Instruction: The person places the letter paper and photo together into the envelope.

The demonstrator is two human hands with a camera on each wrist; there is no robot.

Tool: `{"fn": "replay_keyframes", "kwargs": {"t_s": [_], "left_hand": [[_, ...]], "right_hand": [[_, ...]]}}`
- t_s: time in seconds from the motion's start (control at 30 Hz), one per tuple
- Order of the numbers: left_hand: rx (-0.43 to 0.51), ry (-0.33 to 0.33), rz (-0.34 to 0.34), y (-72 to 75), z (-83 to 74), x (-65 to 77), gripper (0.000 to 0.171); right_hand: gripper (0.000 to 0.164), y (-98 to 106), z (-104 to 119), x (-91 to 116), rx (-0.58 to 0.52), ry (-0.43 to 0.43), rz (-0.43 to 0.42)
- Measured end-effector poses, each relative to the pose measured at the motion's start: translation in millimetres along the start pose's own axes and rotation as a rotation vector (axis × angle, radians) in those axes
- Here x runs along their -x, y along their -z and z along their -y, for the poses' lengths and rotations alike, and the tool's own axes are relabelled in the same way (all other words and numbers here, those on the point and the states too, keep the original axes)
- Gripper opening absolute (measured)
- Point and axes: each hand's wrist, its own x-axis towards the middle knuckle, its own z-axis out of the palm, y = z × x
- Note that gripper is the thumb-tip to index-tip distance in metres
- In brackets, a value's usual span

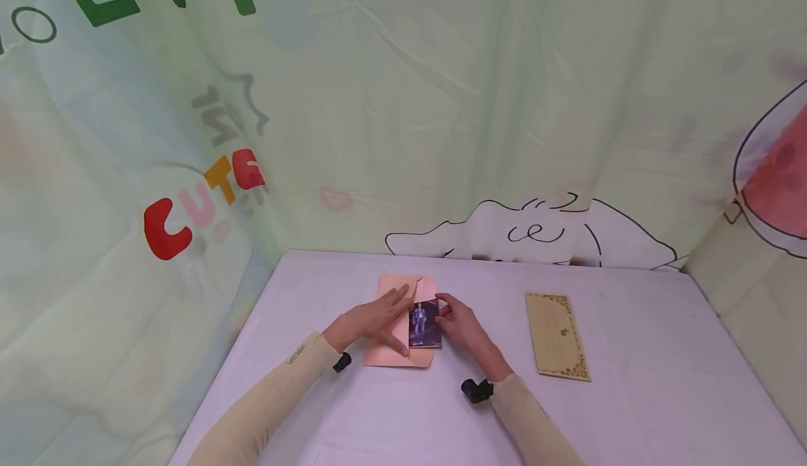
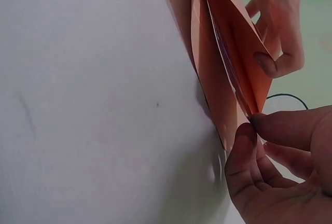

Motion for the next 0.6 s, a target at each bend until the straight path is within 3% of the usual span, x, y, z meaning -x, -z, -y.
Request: {"fn": "replay_keyframes", "kwargs": {"t_s": [0.6], "left_hand": [[-0.040,0.004,-0.008,-2.9,1.5,-1.4,0.114]], "right_hand": [[0.053,-17.5,13.1,-6.3,-0.001,0.035,0.018]]}}
